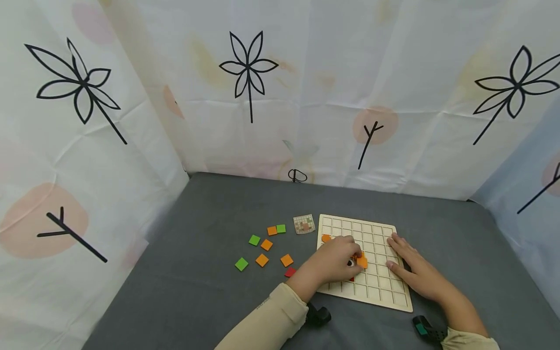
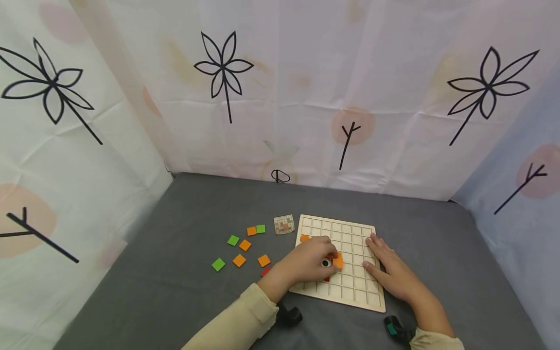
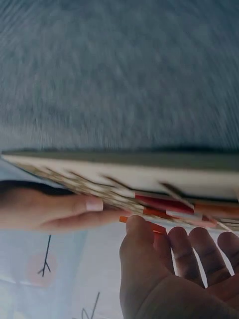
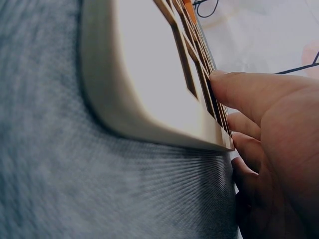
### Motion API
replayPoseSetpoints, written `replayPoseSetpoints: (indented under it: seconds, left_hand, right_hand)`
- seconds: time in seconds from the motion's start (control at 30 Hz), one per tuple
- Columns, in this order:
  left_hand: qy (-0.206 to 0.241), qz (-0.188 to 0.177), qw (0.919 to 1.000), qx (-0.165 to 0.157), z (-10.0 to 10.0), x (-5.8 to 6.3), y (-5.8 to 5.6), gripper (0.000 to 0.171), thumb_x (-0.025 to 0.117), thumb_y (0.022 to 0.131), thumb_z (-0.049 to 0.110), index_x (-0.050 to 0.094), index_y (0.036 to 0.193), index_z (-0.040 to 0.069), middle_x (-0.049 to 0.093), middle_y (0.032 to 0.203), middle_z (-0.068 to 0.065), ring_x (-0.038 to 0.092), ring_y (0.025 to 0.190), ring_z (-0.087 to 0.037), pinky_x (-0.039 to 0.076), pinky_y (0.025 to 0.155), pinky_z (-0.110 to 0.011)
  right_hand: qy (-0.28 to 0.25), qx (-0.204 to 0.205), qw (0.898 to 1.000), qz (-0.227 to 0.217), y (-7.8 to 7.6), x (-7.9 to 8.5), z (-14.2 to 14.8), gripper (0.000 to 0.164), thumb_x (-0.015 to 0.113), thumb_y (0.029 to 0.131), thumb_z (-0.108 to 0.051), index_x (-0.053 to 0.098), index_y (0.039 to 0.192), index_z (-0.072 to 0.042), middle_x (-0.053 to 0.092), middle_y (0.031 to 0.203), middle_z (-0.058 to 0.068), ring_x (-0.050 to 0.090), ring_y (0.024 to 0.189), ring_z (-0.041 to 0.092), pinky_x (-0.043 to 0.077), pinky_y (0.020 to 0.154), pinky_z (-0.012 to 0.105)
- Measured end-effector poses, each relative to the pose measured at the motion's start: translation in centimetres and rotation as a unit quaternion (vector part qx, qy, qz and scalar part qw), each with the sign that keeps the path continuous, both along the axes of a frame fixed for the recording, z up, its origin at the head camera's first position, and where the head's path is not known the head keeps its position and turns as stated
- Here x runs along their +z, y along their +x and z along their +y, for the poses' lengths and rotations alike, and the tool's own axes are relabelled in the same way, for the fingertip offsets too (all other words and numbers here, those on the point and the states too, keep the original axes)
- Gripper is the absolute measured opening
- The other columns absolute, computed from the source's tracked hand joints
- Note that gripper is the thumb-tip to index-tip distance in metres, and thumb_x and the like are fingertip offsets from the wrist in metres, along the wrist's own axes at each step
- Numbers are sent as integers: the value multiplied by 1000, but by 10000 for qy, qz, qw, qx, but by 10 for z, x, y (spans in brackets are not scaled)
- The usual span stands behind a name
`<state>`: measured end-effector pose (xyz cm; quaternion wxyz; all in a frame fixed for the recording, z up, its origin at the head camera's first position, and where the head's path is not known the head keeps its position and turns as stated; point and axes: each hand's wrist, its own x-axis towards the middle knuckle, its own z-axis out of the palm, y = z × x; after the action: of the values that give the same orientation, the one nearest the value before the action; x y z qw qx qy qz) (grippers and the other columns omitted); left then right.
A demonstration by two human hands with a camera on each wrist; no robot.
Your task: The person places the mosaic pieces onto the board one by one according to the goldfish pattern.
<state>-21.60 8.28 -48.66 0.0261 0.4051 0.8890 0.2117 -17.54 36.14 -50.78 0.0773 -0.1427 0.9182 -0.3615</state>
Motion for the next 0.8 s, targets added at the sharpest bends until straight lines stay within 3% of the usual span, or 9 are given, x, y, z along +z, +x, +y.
replayPoseSetpoints:
  seconds: [0.17,0.8]
  left_hand:
    - [-210,126,9997,46,3,-5,1,19,77,98,29,79,113,18,65,99,7,52,80,1,41,68,-9]
    - [-201,260,9994,53,2,-5,2,19,78,97,29,81,113,19,64,97,7,48,77,0,38,65,-10]
  right_hand:
    - [40,6,10000,0,0,1,0,77,60,109,-35,24,169,-4,10,176,28,5,159,59,3,121,80]
    - [93,-37,9999,47,0,1,0,77,61,109,-36,25,169,-4,12,176,27,6,159,59,10,116,84]
